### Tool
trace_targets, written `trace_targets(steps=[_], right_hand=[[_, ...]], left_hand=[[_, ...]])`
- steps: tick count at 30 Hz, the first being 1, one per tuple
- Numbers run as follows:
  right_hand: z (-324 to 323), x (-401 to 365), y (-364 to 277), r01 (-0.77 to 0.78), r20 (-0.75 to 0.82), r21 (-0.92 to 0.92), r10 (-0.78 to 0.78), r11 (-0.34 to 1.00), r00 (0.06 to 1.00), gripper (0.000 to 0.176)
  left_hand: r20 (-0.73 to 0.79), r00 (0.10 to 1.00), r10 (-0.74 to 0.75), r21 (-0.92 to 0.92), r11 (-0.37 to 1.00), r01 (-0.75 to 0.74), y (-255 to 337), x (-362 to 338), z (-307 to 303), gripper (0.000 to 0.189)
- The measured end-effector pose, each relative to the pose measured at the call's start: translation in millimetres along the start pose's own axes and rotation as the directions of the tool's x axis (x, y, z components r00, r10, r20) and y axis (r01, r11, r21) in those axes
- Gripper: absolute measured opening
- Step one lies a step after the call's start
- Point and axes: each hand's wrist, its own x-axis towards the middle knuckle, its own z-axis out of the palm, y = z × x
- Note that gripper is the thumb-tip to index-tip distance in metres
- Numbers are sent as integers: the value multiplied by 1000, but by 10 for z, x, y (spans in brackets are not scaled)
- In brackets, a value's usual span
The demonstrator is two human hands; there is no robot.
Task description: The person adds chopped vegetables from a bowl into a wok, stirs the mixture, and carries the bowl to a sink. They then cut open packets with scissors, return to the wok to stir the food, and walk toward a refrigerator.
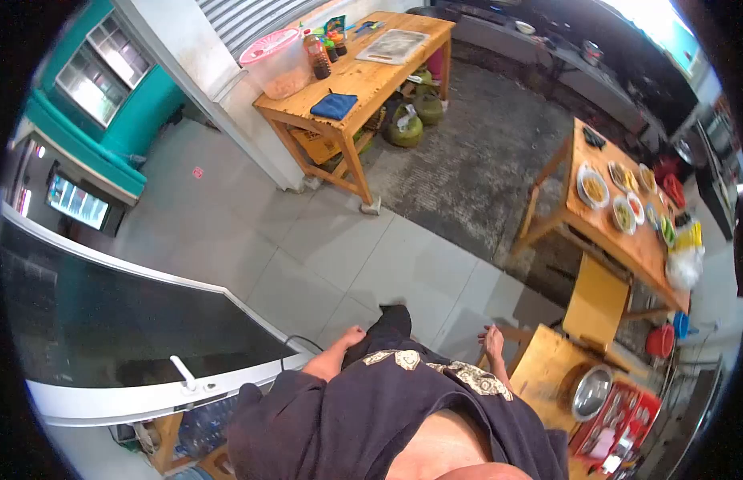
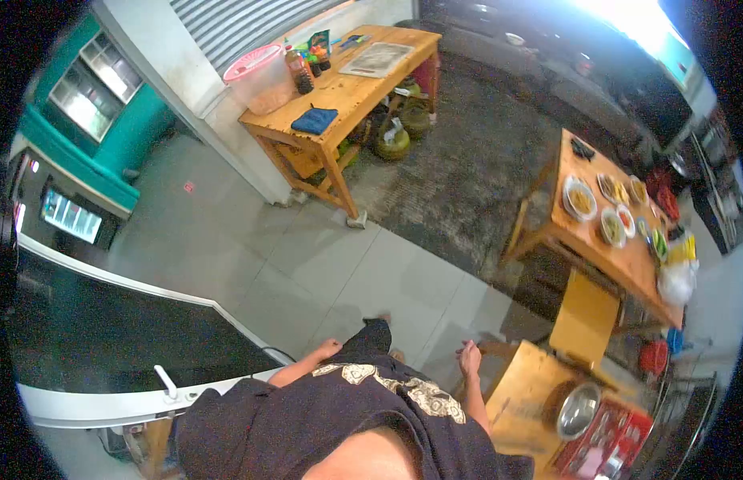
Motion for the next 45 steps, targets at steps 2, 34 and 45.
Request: trace_targets(steps=[2, 34, 45], right_hand=[[13, 555, -244, -80, 48, 24, 79, 996, 996, 47], [-2259, 9385, -4838, -111, -8, 12, 111, 994, 994, 34], [-2585, 11181, -5551, -211, -87, -475, 193, 854, 977, 47]], left_hand=[[13, 1000, 12, 95, 995, -13, 395, 551, -220, 37], [315, 945, 89, 541, 801, -256, 8178, 6342, -2662, 32], [116, 942, 314, 188, 925, -331, 12660, 8456, -3960, 48]])
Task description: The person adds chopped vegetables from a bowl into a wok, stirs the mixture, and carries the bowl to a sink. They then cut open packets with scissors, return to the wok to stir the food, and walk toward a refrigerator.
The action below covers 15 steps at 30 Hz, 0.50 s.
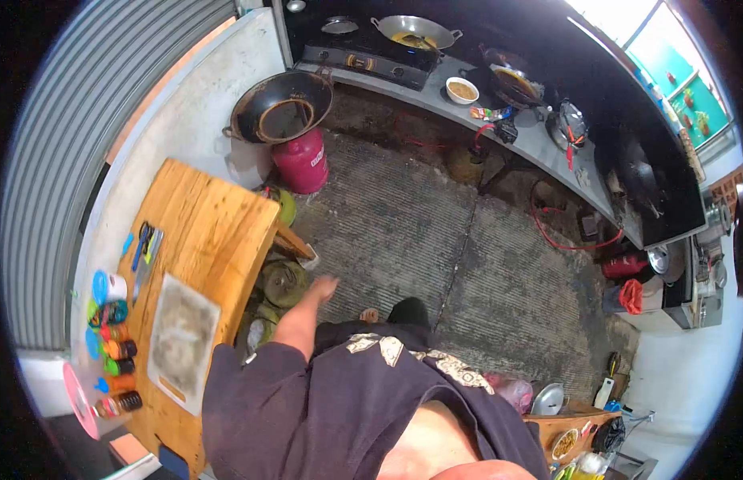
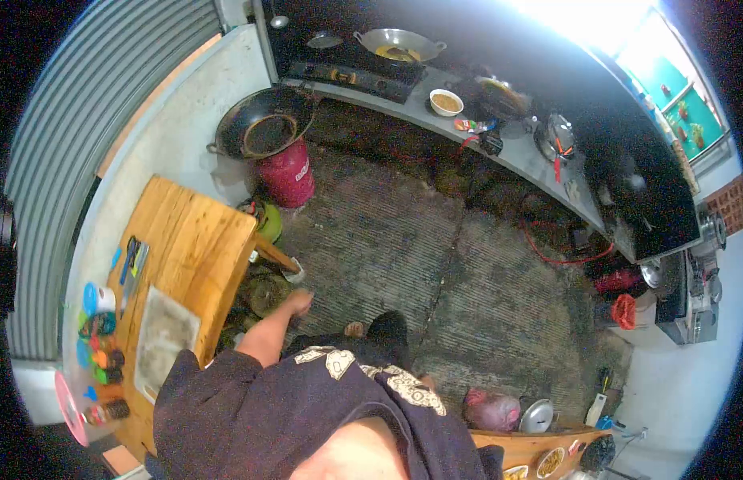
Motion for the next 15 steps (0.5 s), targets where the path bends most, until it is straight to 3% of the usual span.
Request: trace_targets(steps=[1, 3, 5, 8, 11, 13, 14, 15], right_hand=[[-83, 153, -14, -58, 39, 23, 57, 998, 998, 46], [-243, 567, -80, -135, 73, 41, 132, 990, 989, 45], [-404, 1054, -204, -182, 95, 52, 176, 982, 980, 45], [-777, 1983, -625, -110, 61, 85, 104, 990, 993, 45], [-1366, 3161, -1408, 123, -86, 170, -110, 978, 990, 46], [-1985, 3979, -2393, 250, -248, 119, -215, 961, 945, 47], [-2396, 4257, -3030, 177, -312, -13, -172, 984, 935, 43], [-2670, 4703, -3521, 363, -448, 42, -307, 931, 839, 40]], left_hand=[[12, 999, 37, 16, 999, -37, 343, 270, -221, 45], [-371, 908, 194, 15, 979, -203, 559, 1297, -180, 41], [-257, 950, 175, -86, 976, -202, 1138, 1695, -496, 43], [49, 987, 154, -108, 983, -148, 1845, 1930, -962, 45], [130, 989, 77, 42, 996, -83, 1733, 2324, -1069, 46], [227, 970, -88, -58, 993, 103, 1431, 2619, -1092, 43], [73, 996, 47, 57, 997, -51, 1191, 2705, -1063, 40], [-67, 977, 201, 188, 965, -185, 979, 2788, -1074, 38]])
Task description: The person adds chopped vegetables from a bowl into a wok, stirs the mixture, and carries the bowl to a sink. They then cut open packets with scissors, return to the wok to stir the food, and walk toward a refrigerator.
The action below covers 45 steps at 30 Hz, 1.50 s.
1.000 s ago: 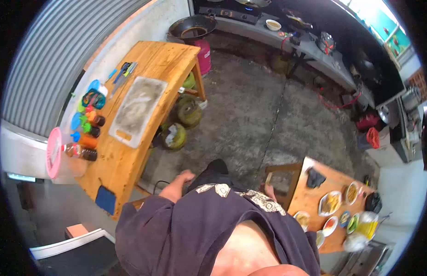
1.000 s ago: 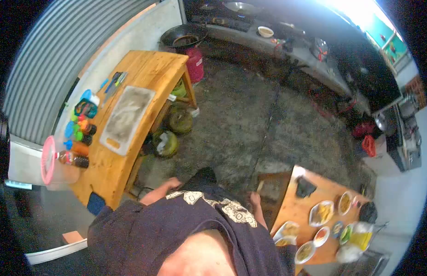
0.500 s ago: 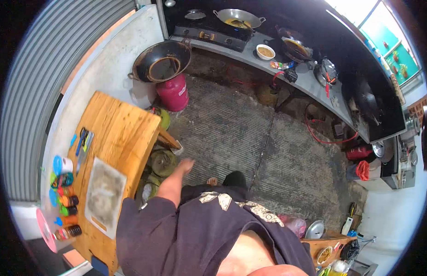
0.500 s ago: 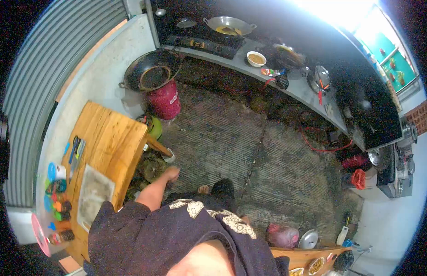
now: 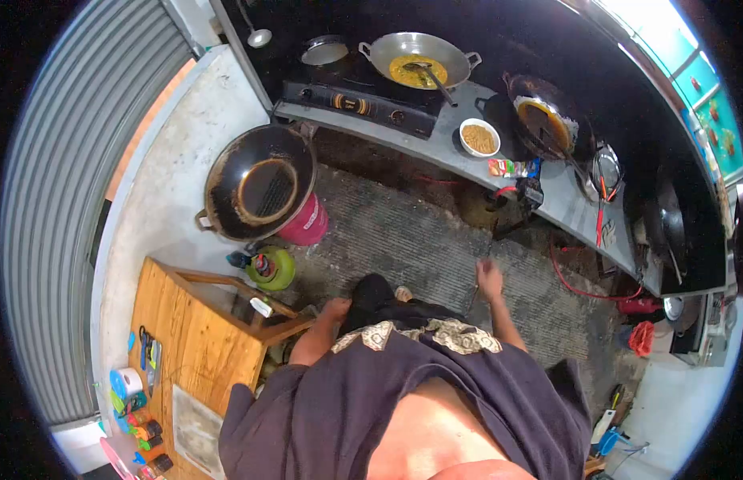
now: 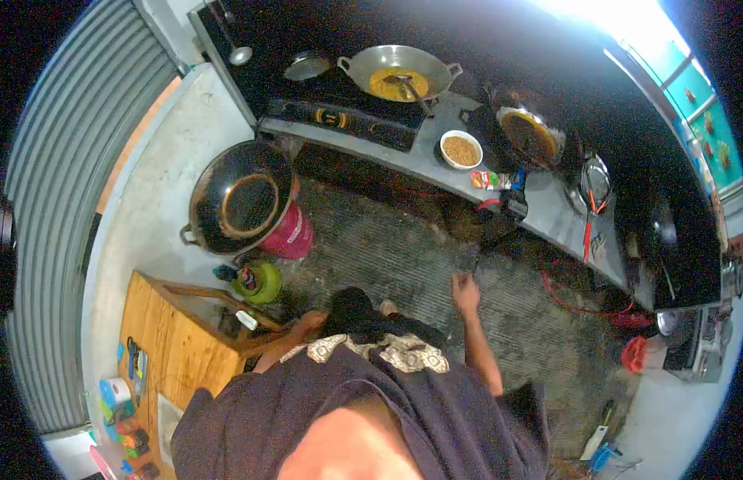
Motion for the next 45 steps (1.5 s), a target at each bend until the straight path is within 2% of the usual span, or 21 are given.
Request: trace_targets(steps=[2, 3, 4, 5, 7, 9, 13, 16, 18, 19, 21, 23, 26, 29, 33, 35, 39, 40, 42, 44, 45], right_hand=[[-232, 1107, -973, 290, -227, 35, -275, 956, 934, 34], [-406, 1554, -1511, 393, -266, -27, -385, 919, 884, 37], [-395, 2017, -1779, 473, -297, 44, -441, 880, 847, 51], [-378, 2419, -2089, 531, -316, -18, -509, 847, 801, 52], [-440, 2911, -2759, 531, -213, -52, -529, 846, 822, 54], [-324, 3184, -3098, 441, -77, -53, -444, 896, 893, 60], [42, 3977, -3380, 328, 162, -232, -296, 916, 941, 78], [378, 4368, -3209, 329, 239, -238, -273, 914, 932, 83], [427, 4484, -3211, 299, 288, -228, -229, 927, 930, 80], [437, 4556, -3196, 290, 313, -230, -211, 929, 926, 79], [488, 4687, -3125, 340, 246, -226, -284, 913, 927, 67], [318, 4770, -3266, 360, 218, -235, -312, 903, 925, 62], [-132, 5131, -3322, 449, 286, -245, -378, 860, 880, 44], [-739, 5410, -3288, 594, 293, -121, -543, 796, 787, 36], [-1633, 5319, -3589, 661, 471, -283, -500, 695, 727, 35], [-1794, 5267, -3600, 686, 504, -341, -491, 642, 710, 34], [-1789, 5122, -3592, 692, 552, -400, -445, 601, 705, 34], [-1749, 5105, -3593, 689, 569, -409, -424, 598, 705, 34], [-1362, 5193, -3282, 726, 495, -354, -540, 590, 680, 36], [-1096, 5193, -3189, 729, 425, -311, -597, 610, 681, 37], [-998, 5176, -3210, 716, 406, -285, -597, 637, 692, 37]], left_hand=[[-89, 989, -121, 121, 984, 131, -310, 21, 2, 31], [-97, 975, -198, 137, 968, 210, -434, 30, -11, 31], [-52, 959, -277, 79, 957, 280, -516, 72, -60, 31], [-3, 939, -343, 37, 939, 343, -606, 115, -74, 31], [98, 902, -421, -20, 905, 425, -745, 313, -136, 32], [138, 888, -438, -50, 893, 448, -812, 679, -351, 32], [-31, 929, -368, -125, 924, 362, -551, 1766, -1028, 34], [-280, 902, -329, -271, 928, 254, -94, 2492, -1741, 36], [-349, 886, -304, -409, 900, 148, 271, 2818, -2209, 37], [-292, 915, -280, -513, 853, 98, 385, 2954, -2380, 37], [-180, 957, -228, -716, 697, 31, 597, 3164, -2541, 39], [-216, 919, -331, -716, 694, 82, 333, 3446, -2158, 36], [-277, 866, -416, -565, 800, 204, 274, 3584, -1915, 35], [-126, 881, -457, -388, 840, 380, 310, 3299, -1321, 34], [65, 845, -531, -305, 796, 523, 263, 3044, -734, 34], [81, 839, -537, -284, 795, 536, 267, 3014, -668, 34], [12, 879, -476, -195, 861, 469, 168, 3197, -778, 34], [-33, 922, -386, -83, 920, 382, 122, 3283, -821, 34], [-97, 989, -109, 272, 953, 132, 9, 3515, -887, 34], [-182, 983, -11, 338, 938, 73, -24, 3705, -1031, 35], [-214, 975, -68, 186, 976, 109, 51, 3709, -1194, 34]])
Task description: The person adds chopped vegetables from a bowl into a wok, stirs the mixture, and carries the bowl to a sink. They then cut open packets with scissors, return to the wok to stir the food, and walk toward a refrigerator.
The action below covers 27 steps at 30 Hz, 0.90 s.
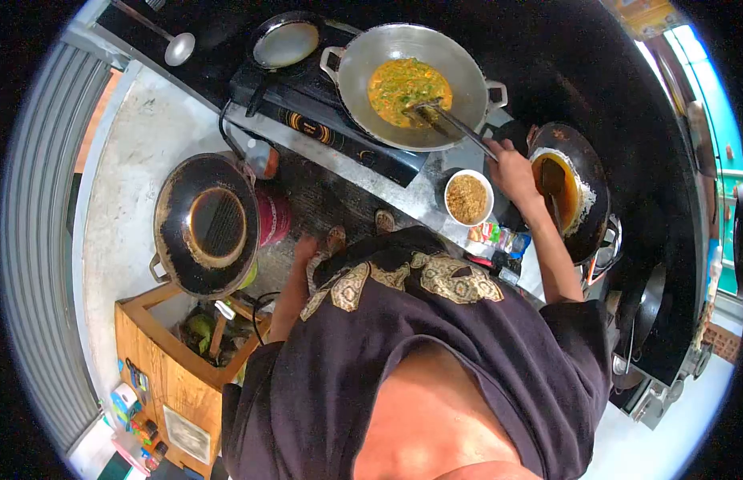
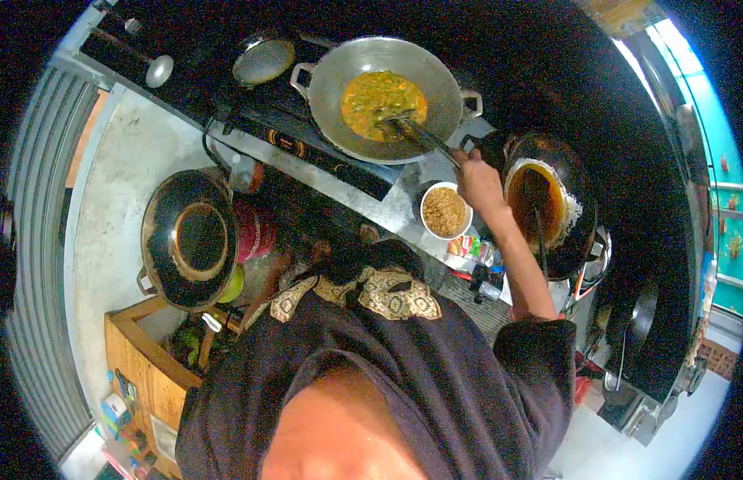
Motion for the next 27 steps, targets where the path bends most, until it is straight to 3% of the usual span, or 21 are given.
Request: trace_targets(steps=[1, 2, 3, 6, 9, 12, 14, 16, 18, 21, 24, 27], right_hand=[[43, 47, -23, -10, -21, 36, 10, 999, 1000, 37], [52, 92, -9, -13, -24, 48, 14, 999, 1000, 37], [56, 131, 13, -16, -26, 60, 18, 998, 999, 37], [119, 236, 194, -25, -74, 32, 27, 999, 997, 33], [-164, 354, 174, -60, -47, -44, 58, 997, 997, 30], [-365, 563, 328, -13, -67, -90, 7, 996, 998, 30], [-336, 845, 721, -19, -10, -190, 18, 982, 1000, 31], [-435, 1147, 1037, 91, 84, -247, -72, 965, 994, 31], [-1021, 1204, 401, -263, 383, 9, 239, 965, 892, 33], [-1138, 1527, 446, -296, 511, -10, 259, 955, 820, 34], [-1138, 1724, 623, -310, 706, -62, 262, 949, 658, 32], [-934, 1764, 867, -305, 845, -48, 202, 951, 496, 32]], left_hand=[[-21, 998, -63, -149, 987, 59, 66, 29, -209, 32], [21, 974, -227, -407, 888, 215, 268, 12, -520, 31], [105, 925, -366, -626, 698, 347, 418, -15, -737, 30], [0, 881, -473, -645, 673, 361, 547, -167, -868, 31], [29, 990, -141, -133, 981, 143, 451, -393, -697, 36], [109, 926, -363, -168, 911, 377, 236, -515, 66, 41], [245, 849, -469, -361, 768, 529, 134, -639, 561, 42], [355, 782, -513, -469, 626, 624, 193, -753, 727, 44], [413, 742, -528, -522, 530, 668, 274, -855, 745, 46], [185, 812, -554, -397, 713, 577, 342, -688, 825, 49], [443, 710, -547, -465, 537, 704, 530, -661, 181, 53], [184, 813, -552, -629, 570, 529, 530, -650, 157, 53]])
